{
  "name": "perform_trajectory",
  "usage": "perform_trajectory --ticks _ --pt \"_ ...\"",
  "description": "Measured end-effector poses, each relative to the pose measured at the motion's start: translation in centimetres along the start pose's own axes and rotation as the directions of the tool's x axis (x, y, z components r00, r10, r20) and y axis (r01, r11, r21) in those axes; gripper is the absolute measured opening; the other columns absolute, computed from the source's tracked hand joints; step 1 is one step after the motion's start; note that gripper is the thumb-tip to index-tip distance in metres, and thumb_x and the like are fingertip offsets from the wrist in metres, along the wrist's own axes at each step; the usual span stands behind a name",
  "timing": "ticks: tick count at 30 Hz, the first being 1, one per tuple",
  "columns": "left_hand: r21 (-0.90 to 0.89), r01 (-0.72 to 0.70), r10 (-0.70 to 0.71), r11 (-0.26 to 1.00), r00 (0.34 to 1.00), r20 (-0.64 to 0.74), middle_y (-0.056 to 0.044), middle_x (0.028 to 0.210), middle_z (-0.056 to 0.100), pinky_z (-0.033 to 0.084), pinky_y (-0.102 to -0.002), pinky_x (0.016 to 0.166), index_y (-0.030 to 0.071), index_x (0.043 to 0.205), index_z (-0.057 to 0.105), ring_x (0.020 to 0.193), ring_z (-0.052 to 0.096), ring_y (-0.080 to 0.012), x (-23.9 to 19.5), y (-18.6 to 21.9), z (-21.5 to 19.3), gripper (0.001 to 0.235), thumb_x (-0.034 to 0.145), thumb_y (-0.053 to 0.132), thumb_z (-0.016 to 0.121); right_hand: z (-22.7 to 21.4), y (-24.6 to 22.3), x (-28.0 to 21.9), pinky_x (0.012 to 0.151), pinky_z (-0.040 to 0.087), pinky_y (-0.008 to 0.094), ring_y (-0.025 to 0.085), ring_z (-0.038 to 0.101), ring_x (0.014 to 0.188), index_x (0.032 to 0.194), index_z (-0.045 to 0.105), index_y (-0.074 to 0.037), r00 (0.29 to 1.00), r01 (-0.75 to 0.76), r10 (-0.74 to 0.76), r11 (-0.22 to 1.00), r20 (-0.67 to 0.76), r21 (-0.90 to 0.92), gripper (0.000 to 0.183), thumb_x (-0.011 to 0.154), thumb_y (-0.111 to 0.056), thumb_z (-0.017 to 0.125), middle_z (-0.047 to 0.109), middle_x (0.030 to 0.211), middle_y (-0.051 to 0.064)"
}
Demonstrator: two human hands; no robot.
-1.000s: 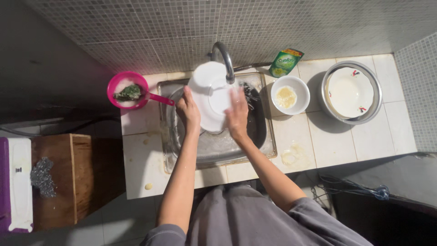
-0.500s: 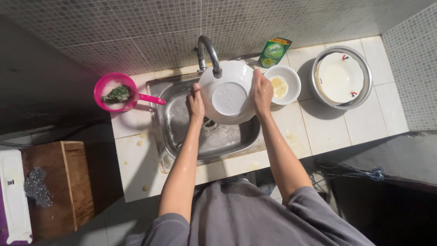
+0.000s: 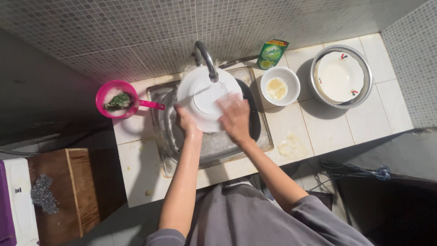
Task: The person washes several white bowls and a metal ladle in a kitchen sink using running water and a pink scrubbing tool. They rinse each item thoroughly and place the cleaned bowls into a metal basin on the countertop. The person finishes by rinsing their hands and turning off the tap.
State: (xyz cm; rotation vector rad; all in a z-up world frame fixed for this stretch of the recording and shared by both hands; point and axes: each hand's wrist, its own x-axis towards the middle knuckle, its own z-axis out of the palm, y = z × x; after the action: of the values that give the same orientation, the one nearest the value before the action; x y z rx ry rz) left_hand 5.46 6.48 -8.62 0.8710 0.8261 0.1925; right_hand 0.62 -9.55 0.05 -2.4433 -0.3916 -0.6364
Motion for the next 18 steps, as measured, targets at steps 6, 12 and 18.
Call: perform_trajectory --ticks 6,12,18 --pt "0.709 -0.027 0.084 0.705 0.995 -0.046 -0.016 0.128 0.076 0.054 -0.041 0.098 0.004 0.128 0.075 0.115 0.072 -0.0310 -0.3 -3.3 -0.6 0.077 0.107 0.065 0.034 -4.6 7.2 4.9 0.096 0.047 0.035 0.022 0.062 0.110 0.143 0.061 -0.002 0.731 -0.670 0.434 0.314 0.526 0.673 0.039 0.105 -0.008 0.058 0.069 0.125 0.021" --pt "0.317 0.529 -0.608 0.787 0.752 0.254 -0.015 0.120 0.069 0.054 -0.052 0.090 0.008 0.130 0.061 0.103 0.068 -0.0342 3.0 2.2 4.8 0.063 0.090 0.055 0.044 -7.4 3.8 -0.3 0.096 0.057 0.034 0.021 0.071 0.110 0.119 0.064 -0.008 0.867 -0.425 0.182 0.756 0.464 0.498 0.036 0.086 0.005 0.061 0.069 0.118 0.006" --pt "0.428 0.192 -0.419 0.883 0.732 0.536 -0.017 0.113 0.072 0.057 -0.043 0.088 -0.002 0.122 0.065 0.100 0.070 -0.0296 3.6 2.8 3.4 0.046 0.087 0.027 0.060 -3.8 3.4 -4.6 0.115 0.035 0.049 0.038 0.060 0.131 0.101 0.067 -0.004 0.942 -0.212 0.097 0.915 0.322 0.342 0.029 0.078 0.011 0.057 0.073 0.126 0.012"
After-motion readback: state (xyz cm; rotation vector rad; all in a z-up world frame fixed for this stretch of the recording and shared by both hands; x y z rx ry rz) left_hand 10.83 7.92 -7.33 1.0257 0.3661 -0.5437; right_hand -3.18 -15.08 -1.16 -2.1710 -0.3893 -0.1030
